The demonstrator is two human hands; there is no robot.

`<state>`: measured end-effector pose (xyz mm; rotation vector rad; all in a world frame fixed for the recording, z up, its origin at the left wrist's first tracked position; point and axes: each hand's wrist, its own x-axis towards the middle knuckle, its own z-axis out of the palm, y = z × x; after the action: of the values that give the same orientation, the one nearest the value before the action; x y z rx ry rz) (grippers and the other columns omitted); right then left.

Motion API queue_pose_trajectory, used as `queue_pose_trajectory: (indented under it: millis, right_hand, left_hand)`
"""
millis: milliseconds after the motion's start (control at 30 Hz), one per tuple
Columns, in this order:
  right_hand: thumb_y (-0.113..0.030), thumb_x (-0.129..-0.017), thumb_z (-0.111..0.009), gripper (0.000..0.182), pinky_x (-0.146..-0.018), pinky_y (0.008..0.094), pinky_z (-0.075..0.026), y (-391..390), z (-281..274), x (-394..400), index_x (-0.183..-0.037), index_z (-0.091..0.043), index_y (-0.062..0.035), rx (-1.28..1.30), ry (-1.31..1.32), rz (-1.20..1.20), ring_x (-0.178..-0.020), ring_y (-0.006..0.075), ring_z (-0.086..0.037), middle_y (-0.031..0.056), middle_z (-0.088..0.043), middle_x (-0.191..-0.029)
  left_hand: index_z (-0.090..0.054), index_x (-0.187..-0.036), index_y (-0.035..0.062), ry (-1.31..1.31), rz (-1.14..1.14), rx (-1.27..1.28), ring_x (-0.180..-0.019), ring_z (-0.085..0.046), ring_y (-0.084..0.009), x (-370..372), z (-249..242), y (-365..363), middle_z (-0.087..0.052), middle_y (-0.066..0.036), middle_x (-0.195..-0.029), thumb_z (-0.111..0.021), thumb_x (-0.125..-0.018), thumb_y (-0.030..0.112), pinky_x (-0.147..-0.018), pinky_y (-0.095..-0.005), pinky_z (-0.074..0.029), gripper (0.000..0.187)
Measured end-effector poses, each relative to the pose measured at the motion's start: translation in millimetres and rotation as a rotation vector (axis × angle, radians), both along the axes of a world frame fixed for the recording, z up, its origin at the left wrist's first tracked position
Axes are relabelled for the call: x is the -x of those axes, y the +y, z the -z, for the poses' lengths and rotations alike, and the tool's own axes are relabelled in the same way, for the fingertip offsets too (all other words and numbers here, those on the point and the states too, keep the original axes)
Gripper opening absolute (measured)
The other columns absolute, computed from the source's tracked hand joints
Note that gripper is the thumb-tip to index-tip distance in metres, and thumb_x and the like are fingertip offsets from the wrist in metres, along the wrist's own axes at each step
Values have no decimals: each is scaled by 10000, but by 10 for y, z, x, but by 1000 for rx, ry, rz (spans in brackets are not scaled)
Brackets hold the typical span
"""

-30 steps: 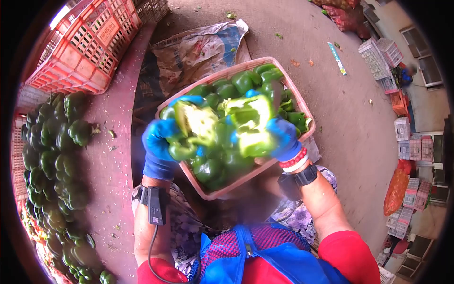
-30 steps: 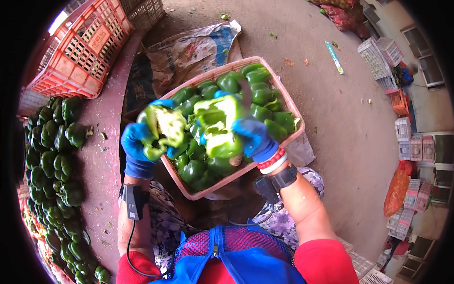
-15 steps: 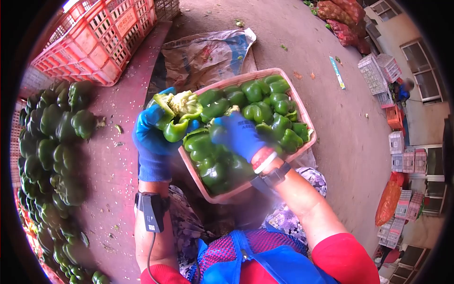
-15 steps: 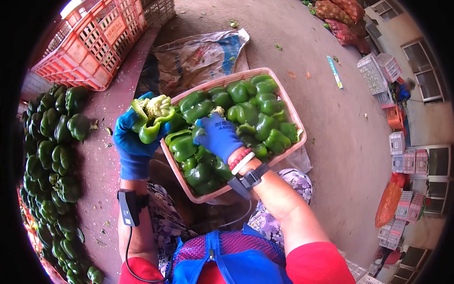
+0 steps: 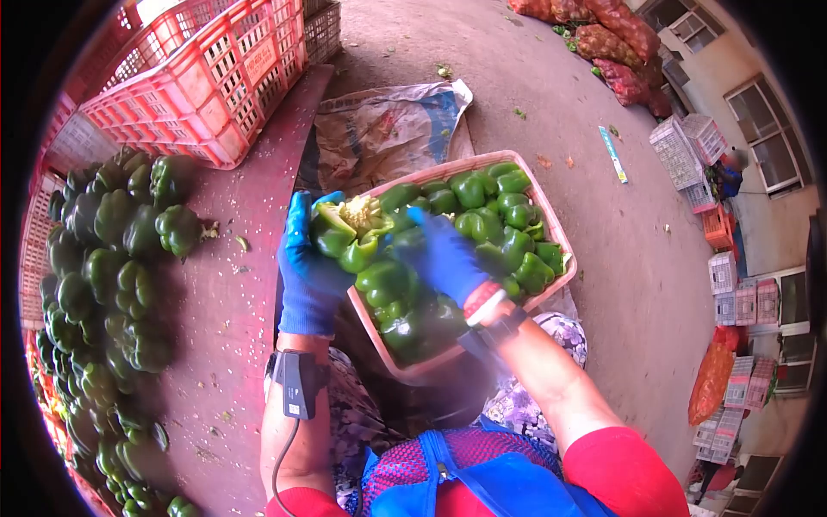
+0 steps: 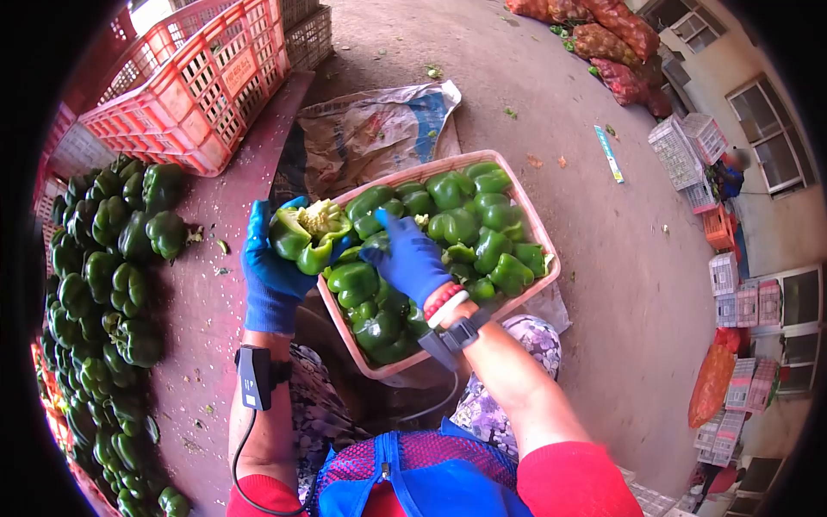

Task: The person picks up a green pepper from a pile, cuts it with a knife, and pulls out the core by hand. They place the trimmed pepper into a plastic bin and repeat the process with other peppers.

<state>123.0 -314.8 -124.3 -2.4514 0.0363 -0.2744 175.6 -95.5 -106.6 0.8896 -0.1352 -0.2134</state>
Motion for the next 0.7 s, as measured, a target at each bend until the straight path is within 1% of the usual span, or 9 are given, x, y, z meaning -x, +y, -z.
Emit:
queue_pose_trajectory:
  millis: [33,67,167,200,300,467,500,633,700]
  right_hand:
    - [-450,-877,-719,481,-787,456,-547,-23,-59,15,-1137,-616,-58,-165,-74,34,-904,371,-668,195,-652,-981]
    - [-506,-912,-685,487,-634,382,-541,32,-378,121,-1080,-612,-55,-281,113,151,-680,275,-659,126,-646,-738]
    - [-547,-920,-675,467,-517,306,-483,64,-468,339,-1025,-614,-96,-1142,576,-19,-533,165,-586,36,-596,-634]
    - [-568,-913,-678,459,-496,267,-450,157,-693,438,-965,-622,-115,-1092,668,11,-533,99,-558,2,-579,-638]
    - [-488,-914,-707,413,-483,260,-440,218,-680,439,-878,-634,-83,-1276,526,67,-515,109,-553,5,-580,-636]
    - [-314,-913,-713,277,-478,263,-425,-226,-682,431,-873,-626,-54,-1090,539,-59,-504,101,-538,-1,-561,-619]
    - [-305,-912,-711,273,-476,263,-420,-296,-668,456,-883,-625,-47,-1062,514,-88,-499,101,-532,1,-564,-623]
    - [-252,-924,-682,547,-700,245,-506,-497,-596,571,-1394,-535,-15,-781,441,-113,-805,84,-629,33,-671,-954]
    - [-260,-893,-715,632,-901,322,-505,-552,-453,620,-1418,-468,-10,-645,251,-197,-1017,158,-629,107,-658,-1146]
  left_hand:
    - [-567,-1324,10,-182,-115,-227,-1218,-586,-301,54,60,-49,-592,-148,-1332,-646,-965,289,-1059,-512,-484,462]
    - [-569,-1328,12,-275,-166,-351,-1210,-590,-290,94,55,-97,-595,-144,-1329,-640,-969,288,-1061,-500,-483,459]
    - [-545,-1370,20,-374,-220,-540,-1197,-594,-265,160,-2,-279,-601,-130,-1316,-623,-968,257,-1062,-469,-481,473]
    - [-528,-1393,24,-384,-208,-588,-1197,-593,-260,173,-24,-356,-602,-124,-1311,-615,-963,227,-1061,-458,-479,483]
    - [-486,-1437,50,-400,-70,-639,-1190,-586,-241,247,-140,-513,-585,-114,-1328,-592,-939,132,-1046,-412,-477,515]
    - [-442,-1445,64,-346,146,-652,-1123,-588,-174,211,-335,-605,-546,-99,-1360,-622,-866,-9,-966,-300,-497,611]
    - [-455,-1423,52,199,315,-339,-1117,-583,-160,247,-417,-650,-543,-99,-1362,-652,-858,-19,-938,-282,-504,603]
    - [-472,-1430,51,88,328,-631,-865,-655,-143,293,-352,-746,-692,-91,-1046,-758,-825,97,-760,-285,-555,671]
    - [-460,-1444,42,-135,345,-882,-864,-673,-155,286,-214,-767,-706,-119,-1049,-791,-809,171,-783,-309,-557,728]
